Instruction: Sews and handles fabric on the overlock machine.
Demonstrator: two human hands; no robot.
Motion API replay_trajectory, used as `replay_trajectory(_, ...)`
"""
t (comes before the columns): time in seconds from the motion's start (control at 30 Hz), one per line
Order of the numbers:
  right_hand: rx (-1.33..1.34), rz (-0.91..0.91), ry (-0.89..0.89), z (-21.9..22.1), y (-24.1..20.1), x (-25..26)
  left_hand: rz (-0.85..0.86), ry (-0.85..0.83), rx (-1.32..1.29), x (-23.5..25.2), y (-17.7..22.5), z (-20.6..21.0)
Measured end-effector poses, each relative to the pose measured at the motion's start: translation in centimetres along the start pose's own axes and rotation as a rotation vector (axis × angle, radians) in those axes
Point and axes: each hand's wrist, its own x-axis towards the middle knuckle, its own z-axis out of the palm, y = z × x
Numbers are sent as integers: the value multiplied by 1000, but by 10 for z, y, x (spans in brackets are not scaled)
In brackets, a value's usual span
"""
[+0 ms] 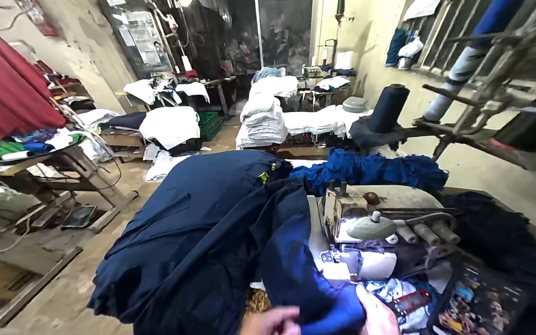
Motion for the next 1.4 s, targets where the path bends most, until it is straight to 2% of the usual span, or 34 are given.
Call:
replay_trajectory(0.07, -45, 39, 63, -3, 1, -1, 228, 234, 365, 43, 23, -1)
replay_trajectory(0.1, -53, 29, 65, -1, 1, -2, 255, 314, 518, 72, 30, 0)
replay_trajectory(0.2, -200, -144, 11, -5, 3, -9, 104, 284, 751, 133, 31, -12)
replay_trajectory(0.27, -279, -296, -53, -14, 4, -19, 129, 409, 709, 127, 27, -37)
replay_trajectory(0.33, -167, -353, -186, -10, 9, -25, 252, 609, 674, 108, 29, -68)
replay_trajectory(0.4, -42, -262, -390, 8, 9, -28, 334, 734, 753, 108, 33, -94)
replay_trajectory(0.43, -8, -177, -488, 20, 7, -28, 327, 745, 814, 117, 32, -105)
replay_trajectory(0.47, 16, -73, -564, 32, 6, -25, 281, 708, 870, 130, 27, -117)
replay_trajectory(0.53, -32, 69, -572, 54, 5, -23, 186, 562, 919, 143, 14, -136)
replay_trajectory(0.6, -97, 124, -521, 67, 2, -21, 269, 568, 916, 117, 13, -129)
replay_trajectory(0.67, -121, 115, -500, 68, 2, -20, 319, 555, 762, 64, 15, -90)
replay_trajectory(0.73, -96, 118, -500, 67, 4, -17, 192, 397, 488, 20, 15, -36)
replay_trajectory(0.8, -54, 144, -520, 68, 7, -17, 163, 333, 273, 6, -16, 5)
replay_trajectory(0.87, -40, 116, -500, 66, 8, -17, 200, 360, 219, 7, -36, 16)
replay_trajectory(0.97, -78, -95, -456, 48, 7, -14, 281, 406, 226, 14, -41, -9)
replay_trajectory(1.03, -41, -211, -481, 38, 11, -13, 214, 353, 2, 18, -33, -18)
replay_trajectory(1.07, 16, -193, -497, 35, 11, -13, 118, 298, -232, 20, -26, -18)
replay_trajectory(1.13, 162, -49, -486, 30, 10, -10, -60, 167, -682, 27, -22, -22)
replay_trajectory(1.2, 278, 37, -485, 23, 12, -5, -117, 93, -852, 34, -28, -25)
replay_trajectory(1.23, 304, 9, -529, 19, 14, -3, -86, 78, -858, 35, -31, -23)
replay_trajectory(1.3, 266, -158, -625, 14, 13, 2, 57, 77, -783, 36, -37, -20)
replay_trajectory(1.37, 5, -453, -650, 10, 12, 9, 227, 130, -558, 44, -52, -18)
replay_trajectory(1.4, -197, -614, -633, 8, 18, 16, 284, 174, -353, 51, -65, -18)
